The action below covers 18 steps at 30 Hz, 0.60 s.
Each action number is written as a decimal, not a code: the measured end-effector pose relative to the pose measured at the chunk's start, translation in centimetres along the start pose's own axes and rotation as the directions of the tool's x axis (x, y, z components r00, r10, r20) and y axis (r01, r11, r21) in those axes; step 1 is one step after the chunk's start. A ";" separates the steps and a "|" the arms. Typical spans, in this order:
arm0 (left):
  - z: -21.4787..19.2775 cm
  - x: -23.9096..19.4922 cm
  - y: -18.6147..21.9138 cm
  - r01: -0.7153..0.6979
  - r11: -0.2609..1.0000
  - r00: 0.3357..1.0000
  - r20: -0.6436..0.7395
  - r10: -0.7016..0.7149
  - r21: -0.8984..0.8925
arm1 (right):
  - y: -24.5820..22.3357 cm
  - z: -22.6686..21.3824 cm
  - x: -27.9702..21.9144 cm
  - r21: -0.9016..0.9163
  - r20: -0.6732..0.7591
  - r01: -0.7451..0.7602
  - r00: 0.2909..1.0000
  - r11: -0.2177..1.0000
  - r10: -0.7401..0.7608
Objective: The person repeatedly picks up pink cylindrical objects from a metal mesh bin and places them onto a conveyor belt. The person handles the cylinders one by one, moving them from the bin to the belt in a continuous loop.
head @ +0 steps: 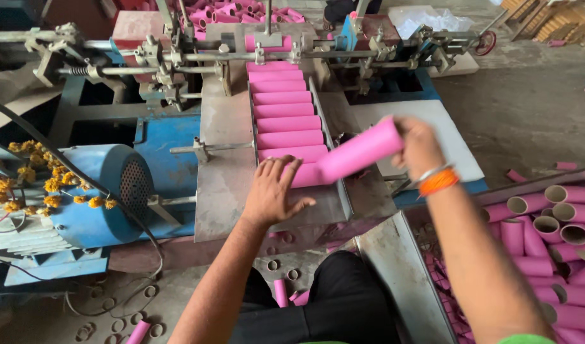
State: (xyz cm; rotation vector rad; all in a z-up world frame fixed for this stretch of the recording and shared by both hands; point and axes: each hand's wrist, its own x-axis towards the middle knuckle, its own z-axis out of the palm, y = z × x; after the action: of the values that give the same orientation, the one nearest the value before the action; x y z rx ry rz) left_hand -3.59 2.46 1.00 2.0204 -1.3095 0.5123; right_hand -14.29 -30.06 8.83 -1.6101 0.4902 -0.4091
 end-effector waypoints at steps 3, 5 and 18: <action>1.6 -0.4 0.4 -0.054 0.996 0.973 0.228 0.036 0.074 | 4.9 5.4 -4.5 -0.070 0.059 -0.137 0.988 0.988 0.141; 3.0 -0.9 0.4 -0.045 0.980 0.933 0.358 -0.028 0.195 | 6.6 7.4 -6.0 -0.406 0.120 0.106 0.991 0.908 -0.062; 1.5 -2.0 -0.4 -0.027 0.916 0.948 0.301 -0.104 0.401 | 24.4 -15.0 -24.0 -0.716 -0.277 -0.112 0.952 0.689 -0.133</action>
State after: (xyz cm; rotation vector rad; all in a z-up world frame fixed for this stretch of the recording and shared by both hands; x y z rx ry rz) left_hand -4.09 2.80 -1.51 2.5509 -1.4353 0.4798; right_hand -44.25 -31.40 -13.41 -2.3416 0.9764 -0.5151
